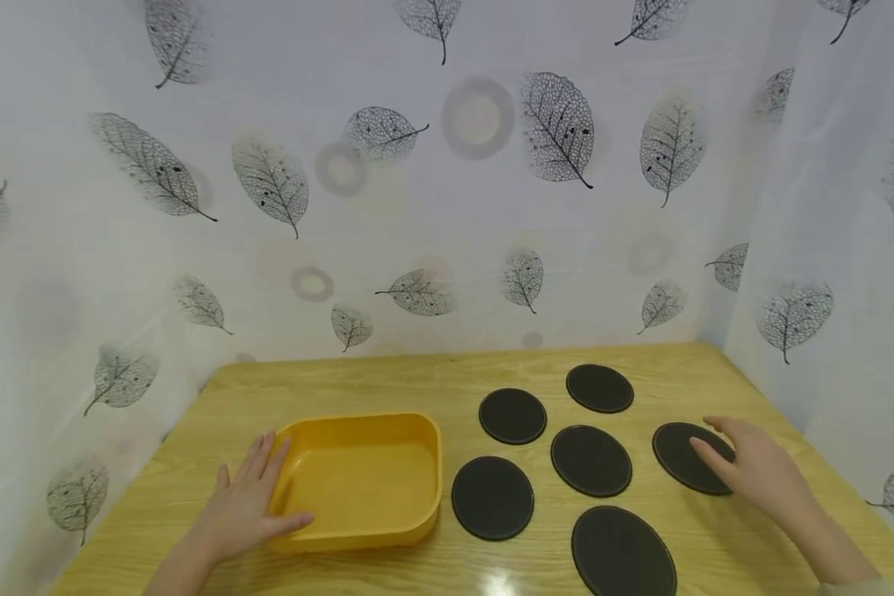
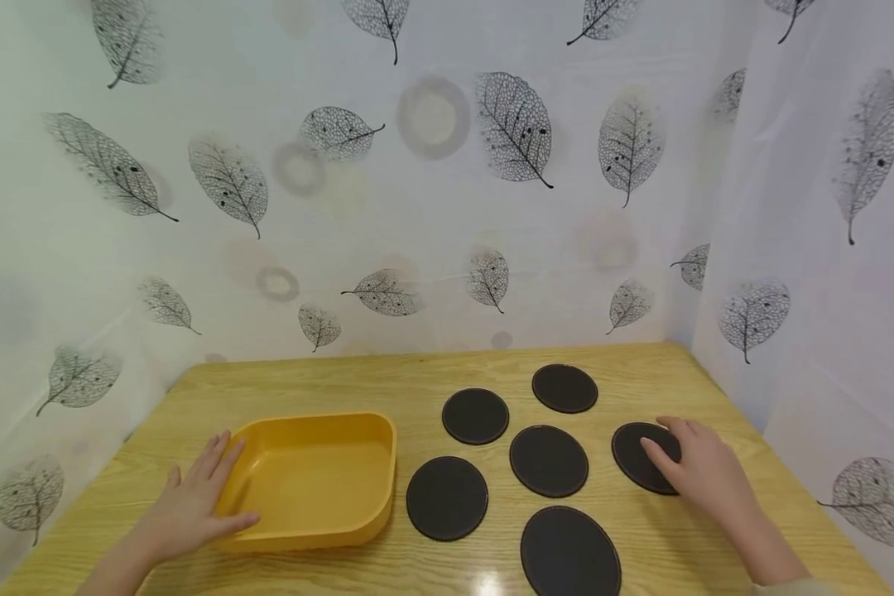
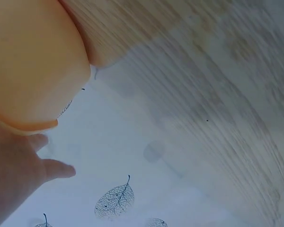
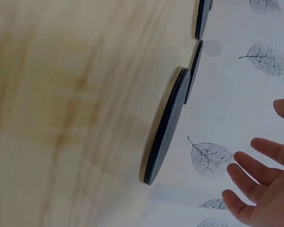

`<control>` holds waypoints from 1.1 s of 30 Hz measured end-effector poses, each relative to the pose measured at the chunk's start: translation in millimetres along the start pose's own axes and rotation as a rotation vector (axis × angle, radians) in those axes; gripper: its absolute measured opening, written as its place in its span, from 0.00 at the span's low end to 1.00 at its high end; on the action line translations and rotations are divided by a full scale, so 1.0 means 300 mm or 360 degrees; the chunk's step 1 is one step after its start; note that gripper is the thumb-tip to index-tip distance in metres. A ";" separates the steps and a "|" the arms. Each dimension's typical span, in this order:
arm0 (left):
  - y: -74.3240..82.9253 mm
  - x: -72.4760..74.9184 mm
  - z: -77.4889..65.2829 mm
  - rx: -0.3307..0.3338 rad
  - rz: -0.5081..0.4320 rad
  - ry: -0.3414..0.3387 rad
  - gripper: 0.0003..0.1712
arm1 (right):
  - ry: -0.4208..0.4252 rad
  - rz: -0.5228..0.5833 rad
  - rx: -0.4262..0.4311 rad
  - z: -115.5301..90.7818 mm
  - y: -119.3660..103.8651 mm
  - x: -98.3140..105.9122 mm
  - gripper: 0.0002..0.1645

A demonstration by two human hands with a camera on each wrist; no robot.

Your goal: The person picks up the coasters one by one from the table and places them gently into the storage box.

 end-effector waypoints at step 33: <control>-0.013 -0.004 -0.008 -0.0043 -0.0047 -0.0107 0.56 | -0.0504 0.0136 0.0044 0.116 0.181 -0.100 0.50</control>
Point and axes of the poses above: each hand's wrist, its own z-axis towards the middle knuckle, its own x-axis out of the back of the hand, y = z × x, the point moved 2 cm from there along z, towards the middle knuckle, and after that the axes turned 2 degrees about y, right-handed, at the moved point
